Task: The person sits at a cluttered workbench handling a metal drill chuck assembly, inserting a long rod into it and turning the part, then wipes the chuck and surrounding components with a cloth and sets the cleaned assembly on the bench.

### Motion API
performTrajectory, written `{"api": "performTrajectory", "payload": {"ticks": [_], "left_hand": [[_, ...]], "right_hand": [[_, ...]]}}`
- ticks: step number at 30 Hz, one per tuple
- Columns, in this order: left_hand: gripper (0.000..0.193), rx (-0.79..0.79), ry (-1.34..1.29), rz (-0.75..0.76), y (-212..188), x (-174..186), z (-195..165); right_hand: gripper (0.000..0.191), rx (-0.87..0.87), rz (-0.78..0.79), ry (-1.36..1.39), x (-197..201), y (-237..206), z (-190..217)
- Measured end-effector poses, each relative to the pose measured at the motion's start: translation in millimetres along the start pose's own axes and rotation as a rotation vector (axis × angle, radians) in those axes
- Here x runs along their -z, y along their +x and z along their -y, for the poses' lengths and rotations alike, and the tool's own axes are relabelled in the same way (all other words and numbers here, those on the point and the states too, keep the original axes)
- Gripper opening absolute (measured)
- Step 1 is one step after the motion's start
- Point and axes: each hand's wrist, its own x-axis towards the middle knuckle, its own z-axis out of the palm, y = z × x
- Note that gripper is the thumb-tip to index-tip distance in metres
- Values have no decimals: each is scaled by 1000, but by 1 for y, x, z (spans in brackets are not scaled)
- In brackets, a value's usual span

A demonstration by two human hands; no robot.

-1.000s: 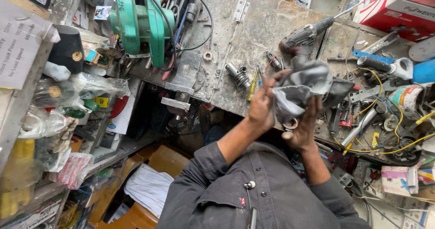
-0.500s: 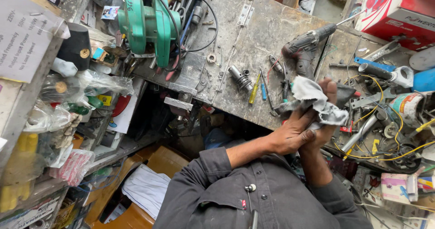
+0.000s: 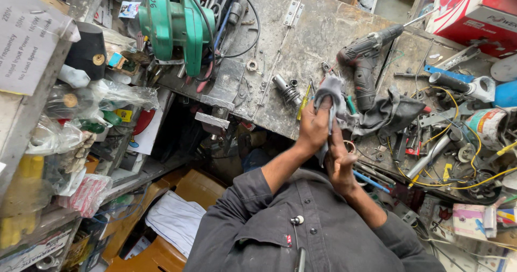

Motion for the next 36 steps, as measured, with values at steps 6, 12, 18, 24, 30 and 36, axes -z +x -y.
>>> {"api": "performTrajectory", "payload": {"ticks": [6,12,18,24,30,36], "left_hand": [[34,329,-234,-24,16,26,13],[25,-45,66,-77,10,55,-47],[24,-464,737,-439,13,123,-125],[30,-533,1378,-567,25,152,-124],[31,-555,1227,-620,25,166,-113],[30,-506,1184,-625,26,169,-114]], "right_hand": [[104,58,-4,-154,29,4,-8],[62,27,-264,-224,61,16,-16],[30,-24,-260,-441,75,104,-21],[20,141,-166,-969,36,238,-49],[21,234,-168,-1291,17,296,-73],[15,182,-83,-1328,19,302,-81]]}}
